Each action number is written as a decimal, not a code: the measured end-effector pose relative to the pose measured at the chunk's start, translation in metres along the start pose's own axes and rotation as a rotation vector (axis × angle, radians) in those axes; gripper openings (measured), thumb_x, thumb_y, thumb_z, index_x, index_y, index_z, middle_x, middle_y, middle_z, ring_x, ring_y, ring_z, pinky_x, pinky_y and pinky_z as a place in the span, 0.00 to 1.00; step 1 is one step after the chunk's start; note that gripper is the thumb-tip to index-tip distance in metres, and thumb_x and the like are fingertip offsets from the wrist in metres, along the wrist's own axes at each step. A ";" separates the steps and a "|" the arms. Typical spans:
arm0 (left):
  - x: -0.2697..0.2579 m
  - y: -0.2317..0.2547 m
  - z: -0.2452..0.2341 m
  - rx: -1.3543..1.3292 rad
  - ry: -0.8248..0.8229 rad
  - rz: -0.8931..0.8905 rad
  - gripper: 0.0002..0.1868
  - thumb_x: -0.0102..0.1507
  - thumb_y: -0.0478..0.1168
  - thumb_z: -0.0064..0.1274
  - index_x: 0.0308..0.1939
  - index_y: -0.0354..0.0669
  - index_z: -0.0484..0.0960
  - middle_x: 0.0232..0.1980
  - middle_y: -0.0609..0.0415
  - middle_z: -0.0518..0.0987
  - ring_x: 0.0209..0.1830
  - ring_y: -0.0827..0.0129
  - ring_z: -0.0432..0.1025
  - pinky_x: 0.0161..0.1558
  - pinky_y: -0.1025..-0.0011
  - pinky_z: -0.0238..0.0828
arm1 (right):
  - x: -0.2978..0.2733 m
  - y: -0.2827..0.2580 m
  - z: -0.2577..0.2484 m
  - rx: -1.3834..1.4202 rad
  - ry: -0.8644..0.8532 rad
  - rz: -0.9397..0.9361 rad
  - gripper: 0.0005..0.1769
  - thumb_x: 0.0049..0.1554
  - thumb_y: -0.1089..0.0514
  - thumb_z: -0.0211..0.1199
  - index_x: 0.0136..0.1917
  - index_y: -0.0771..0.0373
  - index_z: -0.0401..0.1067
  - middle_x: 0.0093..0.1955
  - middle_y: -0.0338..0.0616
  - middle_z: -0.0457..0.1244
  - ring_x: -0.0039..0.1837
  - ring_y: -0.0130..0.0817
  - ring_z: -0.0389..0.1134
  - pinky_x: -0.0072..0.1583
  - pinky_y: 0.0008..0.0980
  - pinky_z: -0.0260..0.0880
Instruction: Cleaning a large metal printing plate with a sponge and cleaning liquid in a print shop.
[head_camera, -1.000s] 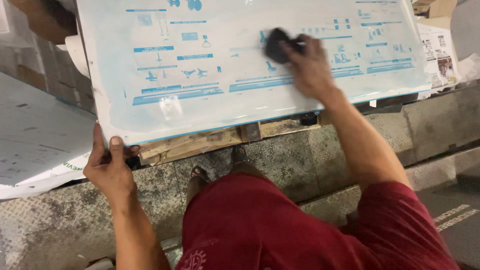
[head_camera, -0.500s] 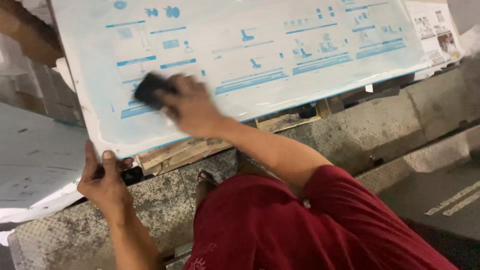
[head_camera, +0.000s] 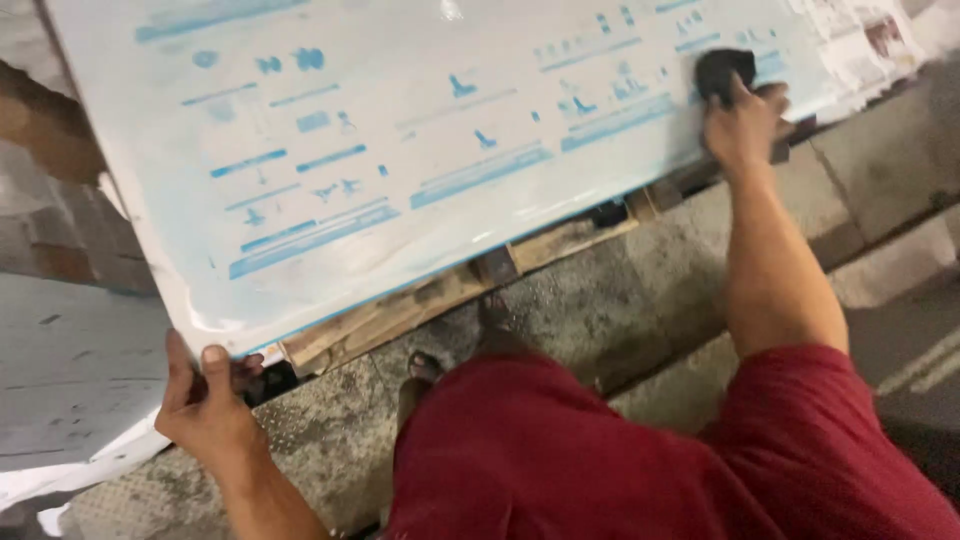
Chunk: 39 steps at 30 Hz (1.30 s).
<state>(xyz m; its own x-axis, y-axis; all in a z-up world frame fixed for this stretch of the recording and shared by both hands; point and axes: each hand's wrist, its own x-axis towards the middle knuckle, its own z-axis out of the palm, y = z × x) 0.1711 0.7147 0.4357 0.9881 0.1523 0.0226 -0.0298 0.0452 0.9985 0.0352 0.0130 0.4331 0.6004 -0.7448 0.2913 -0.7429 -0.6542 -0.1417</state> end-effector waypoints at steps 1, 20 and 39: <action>0.000 -0.004 -0.004 0.014 -0.019 -0.011 0.28 0.73 0.33 0.54 0.76 0.26 0.65 0.50 0.44 0.82 0.33 0.66 0.77 0.37 0.70 0.78 | -0.031 -0.046 0.012 -0.007 -0.015 0.020 0.28 0.62 0.49 0.62 0.74 0.56 0.69 0.68 0.72 0.55 0.68 0.64 0.50 0.66 0.63 0.47; 0.007 -0.026 -0.015 -0.075 0.041 -0.001 0.26 0.74 0.29 0.54 0.76 0.26 0.69 0.58 0.39 0.81 0.36 0.66 0.76 0.39 0.70 0.80 | -0.071 -0.062 -0.033 0.135 -0.207 -0.236 0.29 0.69 0.54 0.52 0.82 0.46 0.61 0.73 0.69 0.48 0.73 0.61 0.47 0.74 0.61 0.39; 0.007 -0.020 -0.017 -0.062 0.010 0.006 0.25 0.74 0.28 0.52 0.76 0.26 0.68 0.54 0.46 0.81 0.37 0.70 0.75 0.40 0.70 0.81 | -0.163 -0.203 -0.029 0.148 -0.240 -0.688 0.40 0.59 0.59 0.66 0.81 0.41 0.59 0.70 0.64 0.55 0.65 0.59 0.58 0.61 0.54 0.65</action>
<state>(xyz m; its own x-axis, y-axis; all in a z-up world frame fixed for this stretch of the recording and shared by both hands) 0.1760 0.7312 0.4146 0.9863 0.1627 0.0276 -0.0452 0.1055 0.9934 0.0794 0.2715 0.4415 0.9764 -0.1573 0.1478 -0.1380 -0.9815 -0.1330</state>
